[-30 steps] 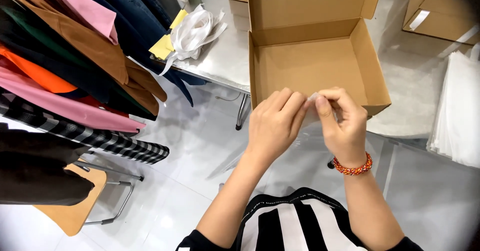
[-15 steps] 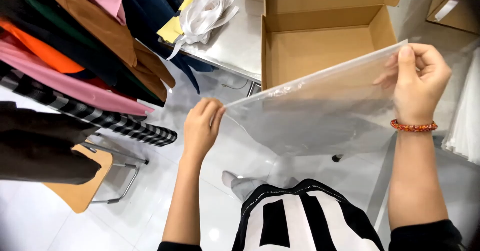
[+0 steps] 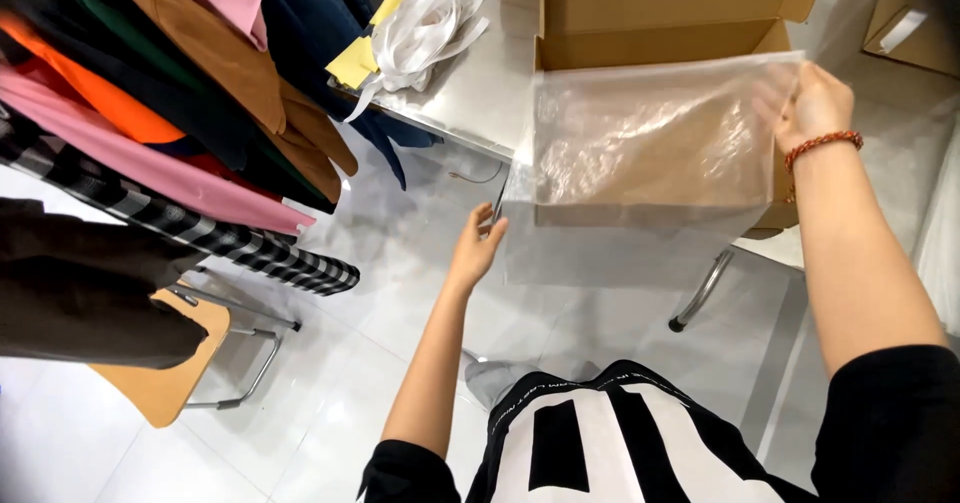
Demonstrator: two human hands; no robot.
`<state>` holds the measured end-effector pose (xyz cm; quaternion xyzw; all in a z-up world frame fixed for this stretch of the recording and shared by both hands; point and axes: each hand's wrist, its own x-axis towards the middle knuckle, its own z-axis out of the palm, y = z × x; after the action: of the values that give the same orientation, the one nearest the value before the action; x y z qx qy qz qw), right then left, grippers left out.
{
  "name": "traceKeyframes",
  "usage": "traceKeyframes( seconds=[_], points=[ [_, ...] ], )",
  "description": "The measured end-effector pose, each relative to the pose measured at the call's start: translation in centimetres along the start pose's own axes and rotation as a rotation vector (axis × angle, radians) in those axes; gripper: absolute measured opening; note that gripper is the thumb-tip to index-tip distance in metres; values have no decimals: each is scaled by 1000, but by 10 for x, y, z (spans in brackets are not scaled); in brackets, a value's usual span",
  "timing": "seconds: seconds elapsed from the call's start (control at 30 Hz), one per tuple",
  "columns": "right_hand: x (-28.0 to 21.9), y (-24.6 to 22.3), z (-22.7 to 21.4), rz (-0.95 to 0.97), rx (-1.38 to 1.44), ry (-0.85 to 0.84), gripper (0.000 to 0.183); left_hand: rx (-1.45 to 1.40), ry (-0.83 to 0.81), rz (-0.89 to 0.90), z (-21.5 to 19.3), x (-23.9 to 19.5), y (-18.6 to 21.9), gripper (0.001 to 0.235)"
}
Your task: Folding clothes, placing them in plastic bags, putting them in boxes, and tying ribbons around the boxes
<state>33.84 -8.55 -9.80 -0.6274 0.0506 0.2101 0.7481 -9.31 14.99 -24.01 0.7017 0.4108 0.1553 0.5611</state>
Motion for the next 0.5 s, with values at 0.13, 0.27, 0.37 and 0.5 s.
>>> traceKeyframes(
  seconds=[0.13, 0.27, 0.37, 0.5],
  points=[
    [12, 45, -47, -143, -60, -62, 36, -71, -65, 92, 26, 7, -15, 67],
    [-68, 92, -91, -434, -185, 177, 20, -3, -6, 50, 39, 1, -8, 44],
    [-102, 152, -125, -493, -191, 250, 8, -124, 21, 127, 34, -2, -1, 21],
    [-138, 183, -126, -241, -406, 115, 29, -187, 3, 166, 26, -24, 19, 16]
  ],
)
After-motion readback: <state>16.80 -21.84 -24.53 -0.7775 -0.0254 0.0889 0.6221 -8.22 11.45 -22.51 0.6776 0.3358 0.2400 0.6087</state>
